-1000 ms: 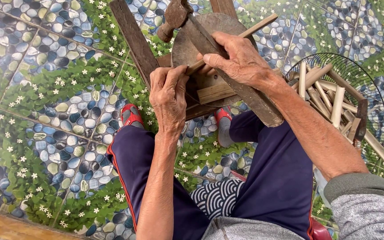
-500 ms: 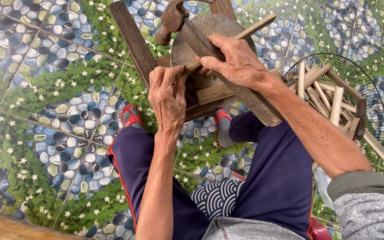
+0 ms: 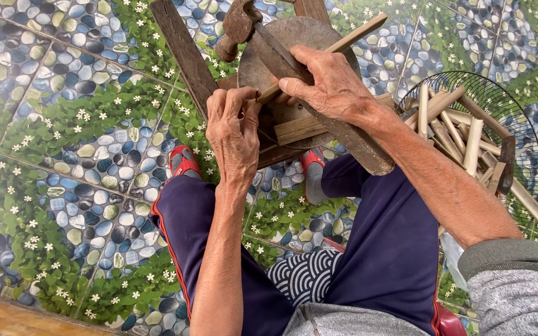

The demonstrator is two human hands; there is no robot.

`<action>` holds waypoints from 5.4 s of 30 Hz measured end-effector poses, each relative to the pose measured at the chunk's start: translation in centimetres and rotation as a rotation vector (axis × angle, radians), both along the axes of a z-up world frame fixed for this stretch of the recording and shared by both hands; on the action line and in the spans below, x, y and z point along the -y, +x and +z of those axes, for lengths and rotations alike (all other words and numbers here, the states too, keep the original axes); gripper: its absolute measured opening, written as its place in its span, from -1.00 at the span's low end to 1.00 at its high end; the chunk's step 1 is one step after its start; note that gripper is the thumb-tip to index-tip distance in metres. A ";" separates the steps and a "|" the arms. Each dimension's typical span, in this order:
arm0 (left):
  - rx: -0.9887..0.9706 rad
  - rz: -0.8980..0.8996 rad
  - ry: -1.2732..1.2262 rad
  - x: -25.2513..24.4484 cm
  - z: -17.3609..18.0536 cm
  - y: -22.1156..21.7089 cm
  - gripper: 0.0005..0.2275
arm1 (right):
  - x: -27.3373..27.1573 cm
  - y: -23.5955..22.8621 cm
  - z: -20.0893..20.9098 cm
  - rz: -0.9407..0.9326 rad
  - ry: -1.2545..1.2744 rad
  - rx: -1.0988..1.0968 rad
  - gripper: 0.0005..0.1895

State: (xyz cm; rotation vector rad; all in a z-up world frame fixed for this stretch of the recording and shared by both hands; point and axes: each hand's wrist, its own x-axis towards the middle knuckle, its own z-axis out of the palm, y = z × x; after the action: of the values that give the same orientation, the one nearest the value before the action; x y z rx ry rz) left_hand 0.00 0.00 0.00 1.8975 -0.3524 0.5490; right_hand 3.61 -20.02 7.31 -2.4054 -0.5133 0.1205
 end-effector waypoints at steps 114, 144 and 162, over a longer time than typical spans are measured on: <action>-0.129 0.040 -0.260 0.4 0.5 1.2 -0.89 | 7.8 -9.5 -3.7 -0.268 -0.031 0.244 -0.47; -0.097 0.026 -0.255 1.0 1.7 -1.2 -0.88 | 17.0 -18.2 2.3 -0.366 -0.513 0.407 -0.39; -0.220 -0.042 -0.739 -2.5 -0.2 0.1 -0.81 | 10.0 -11.9 -0.1 -0.676 0.946 -0.195 -0.51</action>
State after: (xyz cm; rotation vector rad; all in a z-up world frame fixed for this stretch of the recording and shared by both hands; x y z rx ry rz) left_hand 0.14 2.54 -0.22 1.2132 -0.0268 0.3652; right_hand -8.26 -30.06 7.26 -1.4933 0.3096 -0.1563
